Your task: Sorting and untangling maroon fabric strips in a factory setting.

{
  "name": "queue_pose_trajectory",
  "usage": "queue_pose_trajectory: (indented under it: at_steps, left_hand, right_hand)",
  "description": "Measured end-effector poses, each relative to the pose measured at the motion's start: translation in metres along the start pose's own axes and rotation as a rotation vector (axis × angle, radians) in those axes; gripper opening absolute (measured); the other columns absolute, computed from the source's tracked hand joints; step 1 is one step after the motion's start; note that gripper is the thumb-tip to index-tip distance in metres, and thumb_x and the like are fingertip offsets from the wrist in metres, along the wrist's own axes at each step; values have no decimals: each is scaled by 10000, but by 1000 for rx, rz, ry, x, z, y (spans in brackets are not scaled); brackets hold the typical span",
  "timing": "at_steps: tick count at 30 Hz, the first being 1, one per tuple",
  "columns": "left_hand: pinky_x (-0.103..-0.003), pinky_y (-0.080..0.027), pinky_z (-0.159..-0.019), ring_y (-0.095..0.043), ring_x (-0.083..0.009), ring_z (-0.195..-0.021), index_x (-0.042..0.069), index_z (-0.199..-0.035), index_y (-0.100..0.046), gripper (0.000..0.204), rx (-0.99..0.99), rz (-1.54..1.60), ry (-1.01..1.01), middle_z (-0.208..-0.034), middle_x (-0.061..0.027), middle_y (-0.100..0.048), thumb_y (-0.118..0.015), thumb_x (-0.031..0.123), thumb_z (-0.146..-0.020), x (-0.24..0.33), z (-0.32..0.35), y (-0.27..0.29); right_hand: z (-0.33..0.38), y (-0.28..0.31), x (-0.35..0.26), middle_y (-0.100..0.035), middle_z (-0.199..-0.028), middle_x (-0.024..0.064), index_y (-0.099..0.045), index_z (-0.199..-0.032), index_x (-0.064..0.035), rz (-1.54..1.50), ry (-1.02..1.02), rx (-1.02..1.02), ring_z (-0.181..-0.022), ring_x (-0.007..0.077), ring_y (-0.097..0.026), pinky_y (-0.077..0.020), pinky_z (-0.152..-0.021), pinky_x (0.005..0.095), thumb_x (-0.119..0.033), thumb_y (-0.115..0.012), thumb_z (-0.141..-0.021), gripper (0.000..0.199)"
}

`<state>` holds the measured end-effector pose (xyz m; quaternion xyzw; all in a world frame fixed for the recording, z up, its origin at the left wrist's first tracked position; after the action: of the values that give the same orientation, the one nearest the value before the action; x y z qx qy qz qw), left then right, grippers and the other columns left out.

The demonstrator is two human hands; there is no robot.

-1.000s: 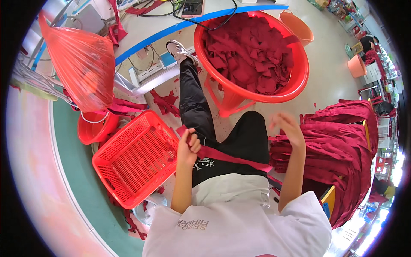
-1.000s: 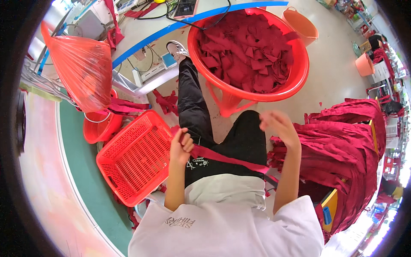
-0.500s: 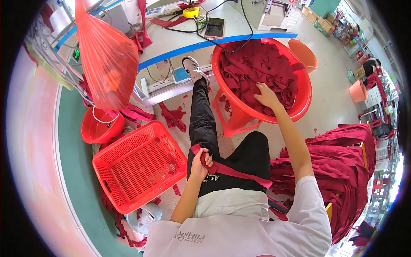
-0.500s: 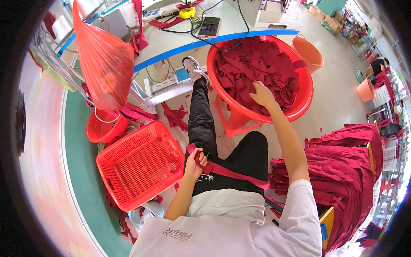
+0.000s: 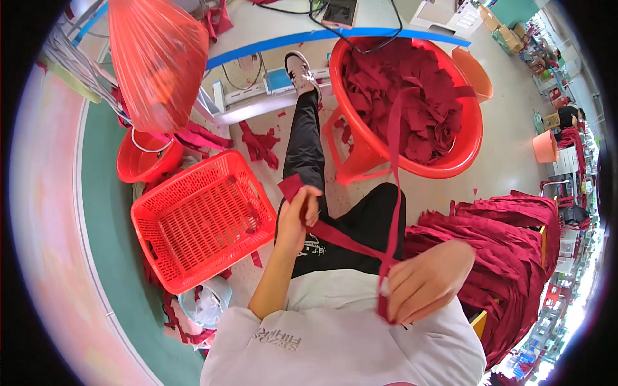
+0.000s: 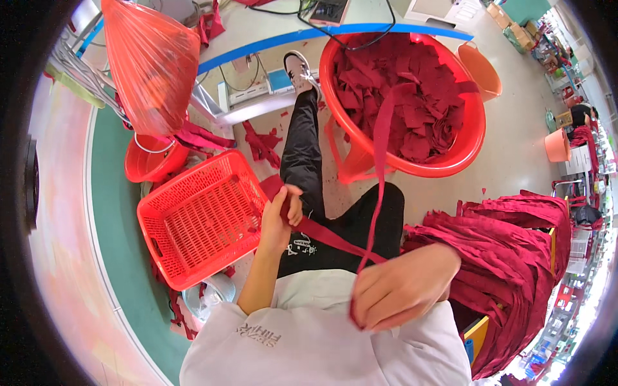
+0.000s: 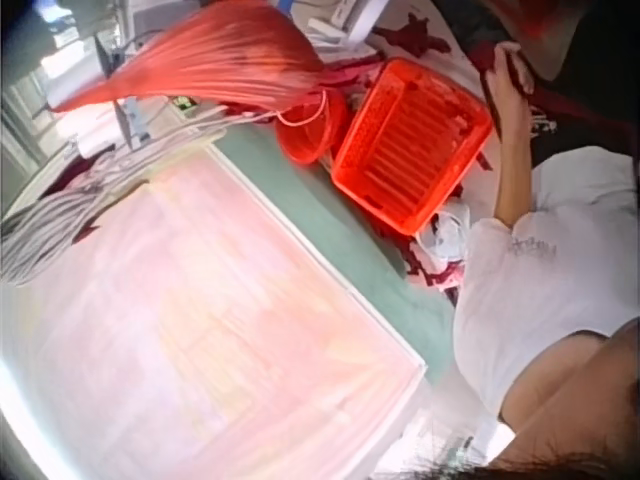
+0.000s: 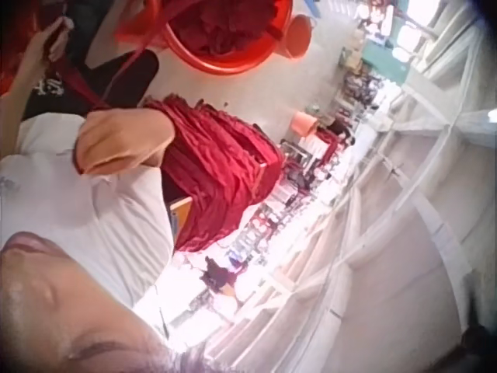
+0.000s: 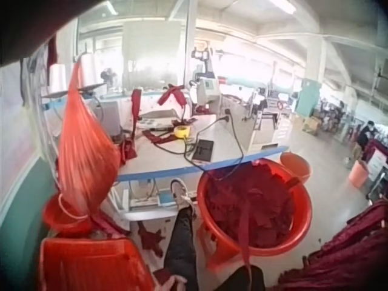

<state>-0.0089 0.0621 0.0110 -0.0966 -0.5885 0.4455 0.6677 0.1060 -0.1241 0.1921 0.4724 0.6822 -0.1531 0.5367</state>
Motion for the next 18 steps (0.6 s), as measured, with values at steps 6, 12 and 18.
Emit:
queue_pose_trajectory:
  at_steps: [6,12,18]
  left_hand:
    - [-214,-289,-584,-371,-39,-620,0,-1096,-603,564,-460,-219,-139,-707,63,-454,-448,531,-991,12,14,-56]
    - [-218,-432,-664,-551,-73,-755,22,-1104,-588,241,-569,-447,-243,-839,43,-585,-618,211,-959,16,19,-60]
    - [-186,-256,-510,-370,-3,-589,84,-1058,-626,328,-130,-64,-61,-757,61,-514,-399,321,-1049,6,11,-50]
  right_hand:
    - [-10,14,42,-685,-872,87,-687,-858,-20,277,-256,635,-748,260,-613,-455,-686,365,-6,-697,-791,69]
    - [3,17,57,-661,-1052,184,-686,-1047,40,73,-344,859,-947,283,-639,-471,-839,353,21,-676,-772,276]
    - [18,-13,104,-611,-1207,125,-595,-1220,-2,-14,-612,1099,-1092,217,-615,-459,-953,311,-116,-681,-873,375]
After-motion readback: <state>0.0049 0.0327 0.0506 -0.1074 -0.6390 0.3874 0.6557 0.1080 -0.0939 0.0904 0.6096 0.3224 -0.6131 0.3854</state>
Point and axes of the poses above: each hand's wrist, its own z-axis away from the middle knuckle, its own y-axis out of the back of the hand, x = y × z, the point moved 1 cm from there along -z, towards the middle knuckle
